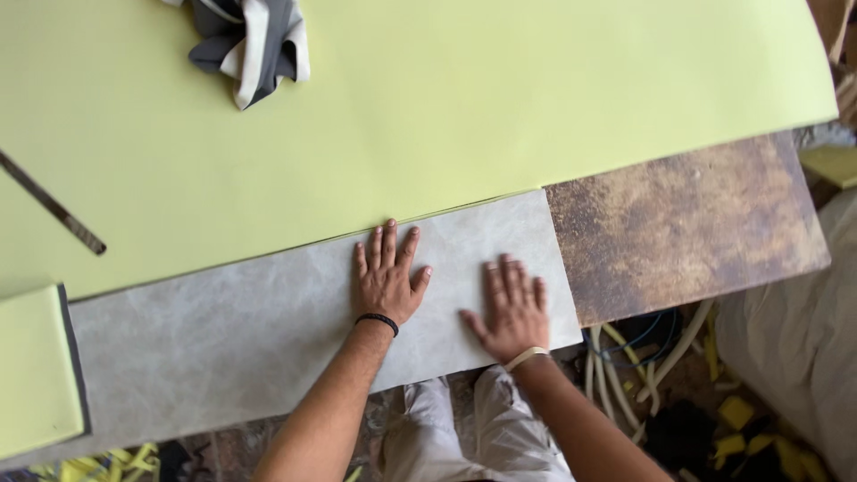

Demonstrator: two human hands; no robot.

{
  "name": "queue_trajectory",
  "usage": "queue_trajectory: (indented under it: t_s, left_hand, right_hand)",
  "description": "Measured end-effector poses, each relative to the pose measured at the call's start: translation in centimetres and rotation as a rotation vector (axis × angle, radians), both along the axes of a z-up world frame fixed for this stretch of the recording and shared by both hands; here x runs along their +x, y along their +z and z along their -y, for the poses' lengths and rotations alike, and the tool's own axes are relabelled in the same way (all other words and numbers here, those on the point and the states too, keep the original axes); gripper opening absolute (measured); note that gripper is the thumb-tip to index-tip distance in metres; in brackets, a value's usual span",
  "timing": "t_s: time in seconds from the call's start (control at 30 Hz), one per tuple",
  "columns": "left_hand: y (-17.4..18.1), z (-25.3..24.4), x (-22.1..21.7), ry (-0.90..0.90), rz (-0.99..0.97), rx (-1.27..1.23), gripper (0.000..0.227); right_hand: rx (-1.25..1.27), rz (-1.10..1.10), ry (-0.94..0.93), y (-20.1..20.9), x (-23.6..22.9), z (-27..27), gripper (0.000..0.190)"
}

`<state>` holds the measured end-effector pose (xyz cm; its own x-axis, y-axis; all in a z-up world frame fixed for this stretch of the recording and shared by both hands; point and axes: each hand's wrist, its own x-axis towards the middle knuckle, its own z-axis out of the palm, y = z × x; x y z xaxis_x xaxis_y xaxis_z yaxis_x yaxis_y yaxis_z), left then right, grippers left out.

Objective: The person aligns and smooths a white fabric layer onto a yellow foam sheet, then uses a metal ruler to cut the foam. They apply adhesive with a spray gun, place a dark foam piece, and repeat the process to assemble layered foam panels.

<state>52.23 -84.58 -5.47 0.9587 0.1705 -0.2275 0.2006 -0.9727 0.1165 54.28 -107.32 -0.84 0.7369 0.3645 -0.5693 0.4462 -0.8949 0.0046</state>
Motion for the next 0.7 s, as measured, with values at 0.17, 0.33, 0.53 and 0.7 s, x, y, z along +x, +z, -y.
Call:
queue_trajectory:
  t_s: [0.17,0.33,0.53,0.7]
  left_hand:
    - [1.1,3.7,-6.9,0.178,0.021,-0.046,0.079]
    - [2.5,0.2,-14.4,0.408,-0.200,0.010,0.079]
    - [1.4,-13.7,-21.4,0.901,-0.203,0.101,0.086]
    - [0.6,-25.1,-24.5,1.098,-0.134,0.090,0.089]
  right_hand:
    - [0.049,0.099,-0.042,0.3,2.1,3.4,0.099]
    - [0.129,0.227,-0.039,-1.3,1.4,4.0,0.101]
    - [0.361,0.334,-0.018,-4.3,0.7,3.2,0.093]
    - [0.453,0.302,0.337,-5.0,-2.5,-8.1,0.082]
